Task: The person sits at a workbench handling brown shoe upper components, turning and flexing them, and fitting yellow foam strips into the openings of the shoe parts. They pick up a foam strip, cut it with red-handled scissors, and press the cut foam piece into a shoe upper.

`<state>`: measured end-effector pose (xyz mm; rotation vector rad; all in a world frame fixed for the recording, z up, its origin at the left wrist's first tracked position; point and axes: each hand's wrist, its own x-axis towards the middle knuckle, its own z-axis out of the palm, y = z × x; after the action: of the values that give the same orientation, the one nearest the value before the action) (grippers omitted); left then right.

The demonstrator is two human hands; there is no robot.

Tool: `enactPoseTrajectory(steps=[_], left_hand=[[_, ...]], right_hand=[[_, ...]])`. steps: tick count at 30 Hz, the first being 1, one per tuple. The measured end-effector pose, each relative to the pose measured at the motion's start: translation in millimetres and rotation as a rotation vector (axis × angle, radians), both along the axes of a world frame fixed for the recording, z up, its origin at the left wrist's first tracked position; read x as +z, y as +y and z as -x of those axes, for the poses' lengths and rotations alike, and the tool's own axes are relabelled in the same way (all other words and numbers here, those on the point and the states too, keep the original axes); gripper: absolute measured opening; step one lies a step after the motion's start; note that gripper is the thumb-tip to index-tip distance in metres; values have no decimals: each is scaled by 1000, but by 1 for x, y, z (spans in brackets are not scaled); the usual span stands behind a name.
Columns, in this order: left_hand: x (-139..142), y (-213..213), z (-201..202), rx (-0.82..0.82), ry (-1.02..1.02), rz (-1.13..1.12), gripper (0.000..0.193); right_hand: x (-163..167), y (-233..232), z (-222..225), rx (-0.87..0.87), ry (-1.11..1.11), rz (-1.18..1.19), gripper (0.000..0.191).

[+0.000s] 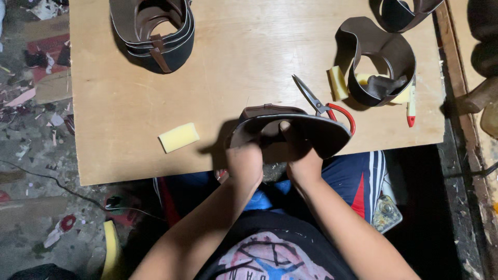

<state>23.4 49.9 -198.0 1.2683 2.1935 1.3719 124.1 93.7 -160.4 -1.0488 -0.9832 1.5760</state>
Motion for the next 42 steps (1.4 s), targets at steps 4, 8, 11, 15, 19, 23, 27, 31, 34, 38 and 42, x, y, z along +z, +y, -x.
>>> enactPoseTrajectory(steps=[4, 8, 11, 15, 19, 23, 27, 31, 34, 38, 42], left_hand=[[-13, -2, -13, 139, -1187, -233, 18], [-19, -1, -4, 32, -350, 176, 10], [-11, -5, 2, 102, -626, -127, 10], [18, -8, 0, -112, 149, -86, 11], [50, -6, -2, -90, -933, -301, 22], [69, -6, 7, 12, -767, -28, 23], [72, -4, 17, -4, -408, -276, 38], [69, -1, 24, -87, -426, -400, 35], [69, -3, 28, -46, -176, -413, 35], [72, -9, 31, -44, -64, -319, 42], [71, -15, 27, -17, -22, -206, 39]], right_hand=[[11, -1, 7, -5, -31, -123, 23], [30, 14, -2, 30, -277, -276, 21], [32, 14, -1, 11, -185, -338, 28], [17, 8, 16, -41, 24, -117, 31], [13, 19, 7, -7, -147, -125, 23], [13, 21, 7, -23, -133, -24, 16], [10, 12, 11, 0, -61, 156, 16], [6, 12, 9, 81, -88, -234, 19], [3, 18, 18, -21, -36, -35, 12], [5, 23, 13, -52, -231, 128, 14], [6, 30, 6, 17, -287, -319, 20]])
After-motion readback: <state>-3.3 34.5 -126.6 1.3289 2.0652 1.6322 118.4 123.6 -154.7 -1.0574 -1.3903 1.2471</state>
